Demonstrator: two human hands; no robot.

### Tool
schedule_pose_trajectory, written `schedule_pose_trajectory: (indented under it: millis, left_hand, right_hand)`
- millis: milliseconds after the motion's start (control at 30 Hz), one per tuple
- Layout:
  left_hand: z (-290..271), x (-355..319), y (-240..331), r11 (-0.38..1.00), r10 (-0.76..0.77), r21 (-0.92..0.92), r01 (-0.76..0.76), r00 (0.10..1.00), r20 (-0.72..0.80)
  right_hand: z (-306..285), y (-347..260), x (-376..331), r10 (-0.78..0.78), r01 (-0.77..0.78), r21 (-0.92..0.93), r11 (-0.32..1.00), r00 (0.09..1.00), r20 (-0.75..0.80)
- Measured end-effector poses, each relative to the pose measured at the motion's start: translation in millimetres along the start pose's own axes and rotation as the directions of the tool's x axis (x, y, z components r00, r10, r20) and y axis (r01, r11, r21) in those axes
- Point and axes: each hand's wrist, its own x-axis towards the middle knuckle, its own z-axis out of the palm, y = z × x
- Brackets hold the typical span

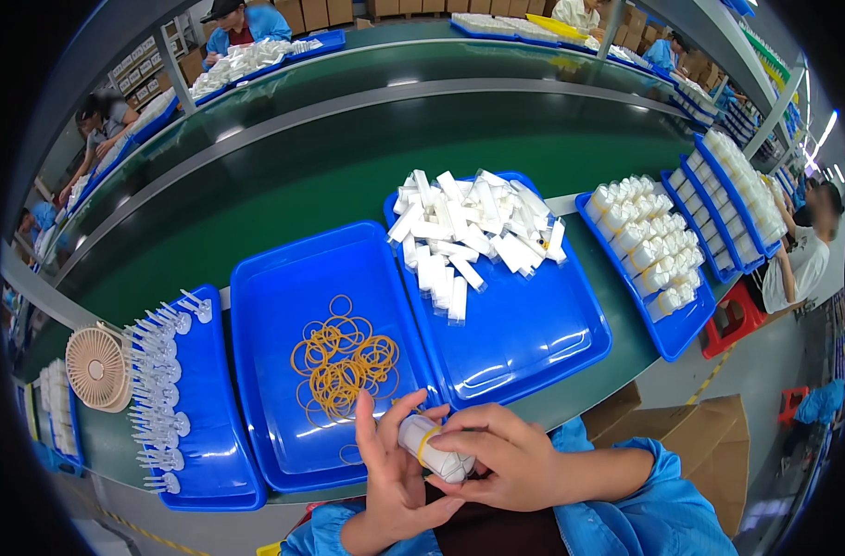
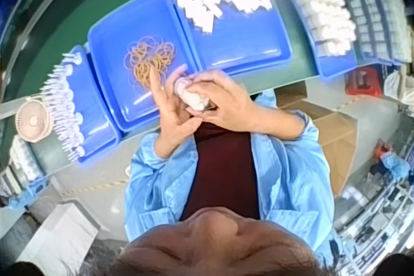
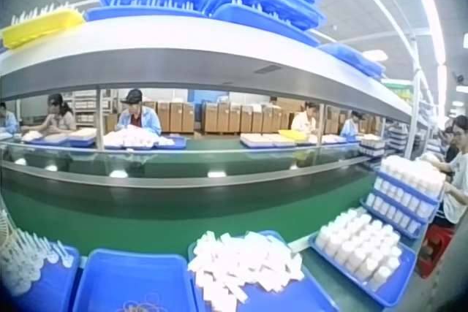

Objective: Bundle small white cylindrical components together and secure them with rubber bands, then inspect larger circular plastic parts.

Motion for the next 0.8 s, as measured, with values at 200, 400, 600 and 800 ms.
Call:
schedule_pose_trajectory:
  millis: [200, 400, 600, 800]
  left_hand:
    - [5, 1, -6, 0.989, -0.073, 0.126, 0.083, 0.994, -0.084]
    - [35, 5, 8, 0.936, -0.344, 0.003, 0.351, 0.917, -0.202]
    - [-28, -19, 54, 0.796, 0.024, 0.590, -0.134, 0.982, 0.190]
    - [-134, -5, 97, 0.145, 0.171, 0.988, 0.046, 0.983, -0.071]
  right_hand:
    - [3, 7, -14, -0.040, 0.040, 0.017, 0.999, 0.998, 0.040]
    - [-11, 10, -24, -0.001, -0.002, 0.088, 0.996, 1.000, 0.027]
    - [-111, 52, -40, -0.090, -0.126, -0.364, 0.923, 0.849, -0.521]
    - [-280, 141, -93, -0.068, -0.691, -0.306, 0.655, 0.349, -0.935]
